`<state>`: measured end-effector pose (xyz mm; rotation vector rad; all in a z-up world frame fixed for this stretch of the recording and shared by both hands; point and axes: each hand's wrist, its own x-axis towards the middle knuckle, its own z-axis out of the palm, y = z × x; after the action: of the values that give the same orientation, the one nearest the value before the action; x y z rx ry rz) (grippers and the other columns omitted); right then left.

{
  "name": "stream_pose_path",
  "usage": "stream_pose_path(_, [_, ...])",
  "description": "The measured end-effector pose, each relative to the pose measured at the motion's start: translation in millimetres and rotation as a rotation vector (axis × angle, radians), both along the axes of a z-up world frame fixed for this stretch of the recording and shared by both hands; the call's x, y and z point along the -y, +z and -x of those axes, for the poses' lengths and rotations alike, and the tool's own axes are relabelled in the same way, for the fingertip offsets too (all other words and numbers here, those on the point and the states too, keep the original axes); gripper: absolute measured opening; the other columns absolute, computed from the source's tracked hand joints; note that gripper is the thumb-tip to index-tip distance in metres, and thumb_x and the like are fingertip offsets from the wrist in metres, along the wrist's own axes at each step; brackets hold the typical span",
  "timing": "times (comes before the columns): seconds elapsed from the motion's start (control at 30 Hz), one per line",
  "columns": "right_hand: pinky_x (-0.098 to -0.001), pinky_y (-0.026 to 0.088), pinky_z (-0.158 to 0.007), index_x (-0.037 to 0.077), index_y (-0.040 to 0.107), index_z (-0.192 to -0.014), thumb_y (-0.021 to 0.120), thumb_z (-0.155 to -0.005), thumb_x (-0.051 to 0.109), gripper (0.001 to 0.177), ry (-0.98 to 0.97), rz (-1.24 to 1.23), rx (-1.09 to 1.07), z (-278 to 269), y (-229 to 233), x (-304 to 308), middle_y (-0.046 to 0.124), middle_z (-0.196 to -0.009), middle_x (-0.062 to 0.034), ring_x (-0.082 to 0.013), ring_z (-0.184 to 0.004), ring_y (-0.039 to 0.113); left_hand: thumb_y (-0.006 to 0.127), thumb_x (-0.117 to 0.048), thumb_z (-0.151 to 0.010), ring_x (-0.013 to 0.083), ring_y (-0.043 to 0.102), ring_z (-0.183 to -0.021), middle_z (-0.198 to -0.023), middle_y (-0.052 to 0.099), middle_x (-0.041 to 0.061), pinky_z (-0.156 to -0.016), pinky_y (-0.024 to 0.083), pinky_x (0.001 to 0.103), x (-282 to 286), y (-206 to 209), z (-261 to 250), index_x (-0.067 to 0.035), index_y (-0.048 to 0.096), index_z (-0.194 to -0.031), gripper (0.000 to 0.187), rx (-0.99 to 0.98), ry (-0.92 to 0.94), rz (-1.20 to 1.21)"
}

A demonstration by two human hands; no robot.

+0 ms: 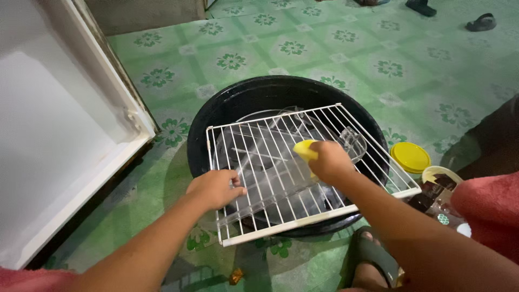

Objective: The person scrubs a white wire rack and a clear plastic tray with a yellow sponge over a black basin. The person repeatedly wipes both sides of the tray and the rack bars, then places the tray back on the rack.

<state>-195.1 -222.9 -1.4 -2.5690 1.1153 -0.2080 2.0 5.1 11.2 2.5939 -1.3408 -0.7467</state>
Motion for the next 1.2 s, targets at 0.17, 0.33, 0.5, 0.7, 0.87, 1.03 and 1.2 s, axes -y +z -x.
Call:
stream_pose_path(0.17, [-0.0377, 0.064, -0.085, 0.014, 0.069, -0.125, 0.075, -0.086, 0.015, 0.040, 0.094, -0.235, -0.101, -36, 5, -38, 0.073, -0.116, -0.0130, -0.0245, -0.095, 0.077, 0.069, -0.056, -0.086, 0.0262, 0.073, -0.101, -0.105, 0.077, 0.006, -0.087, 0.056, 0.043, 1, 4, 0, -0.021, 0.072, -0.113, 0.044, 0.015, -0.008, -0.002])
stream_pose_path(0.33, [-0.0394, 0.057, -0.094, 0.010, 0.076, -0.115, 0.080, -0.081, 0.017, 0.035, 0.426, -0.103, 0.027, -57, 5, -80, 0.075, -0.114, -0.0134, -0.0278, -0.102, 0.072, 0.068, -0.056, -0.087, 0.0254, 0.074, -0.101, -0.105, 0.077, 0.006, -0.089, 0.056, 0.043, 3, 6, 1, -0.023, 0.070, -0.117, 0.045, 0.000, 0.014, -0.046])
stream_pose_path(0.5, [-0.0378, 0.061, -0.089, 0.015, 0.071, -0.125, 0.071, -0.092, 0.024, 0.034, 0.221, -0.238, -0.094, -45, 10, -56, 0.078, -0.111, -0.0112, -0.0248, -0.095, 0.077, 0.071, -0.056, -0.085, 0.0272, 0.072, -0.102, -0.107, 0.076, 0.006, -0.088, 0.056, 0.044, -3, 1, 0, -0.022, 0.072, -0.114, 0.045, 0.013, 0.001, 0.034])
stream_pose_path(0.7, [-0.0405, 0.057, -0.091, 0.016, 0.070, -0.129, 0.072, -0.089, 0.015, 0.039, -0.109, 0.021, -0.096, 3, 24, -7, 0.073, -0.116, -0.0148, -0.0288, -0.099, 0.071, 0.071, -0.056, -0.084, 0.0257, 0.073, -0.101, -0.105, 0.077, 0.005, -0.088, 0.056, 0.044, -2, -3, -1, -0.022, 0.072, -0.111, 0.044, 0.010, 0.000, 0.010])
stream_pose_path(0.87, [-0.0365, 0.064, -0.084, 0.016, 0.068, -0.129, 0.067, -0.094, 0.012, 0.036, -0.077, -0.145, -0.212, -23, 25, -25, 0.073, -0.116, -0.0131, -0.0239, -0.093, 0.075, 0.071, -0.056, -0.085, 0.0266, 0.073, -0.102, -0.104, 0.078, 0.006, -0.088, 0.056, 0.043, 0, -2, -2, -0.021, 0.072, -0.111, 0.044, 0.009, 0.008, 0.022])
stream_pose_path(1.03, [-0.0379, 0.062, -0.085, 0.014, 0.067, -0.128, 0.073, -0.091, 0.023, 0.039, 0.121, -0.405, -0.069, -59, 17, -85, 0.076, -0.112, -0.0114, -0.0241, -0.093, 0.076, 0.071, -0.054, -0.084, 0.0242, 0.074, -0.103, -0.107, 0.077, 0.003, -0.088, 0.056, 0.043, 3, 1, 0, -0.026, 0.073, -0.113, 0.041, -0.016, 0.020, -0.017])
stream_pose_path(1.2, [-0.0426, 0.056, -0.093, 0.014, 0.073, -0.121, 0.079, -0.084, 0.023, 0.039, 0.320, -0.124, -0.038, -66, 4, -88, 0.073, -0.115, -0.0111, -0.0282, -0.102, 0.071, 0.071, -0.053, -0.083, 0.0274, 0.074, -0.105, -0.106, 0.078, 0.008, -0.091, 0.056, 0.044, -3, -4, -1, -0.029, 0.073, -0.116, 0.041, -0.003, 0.040, -0.035])
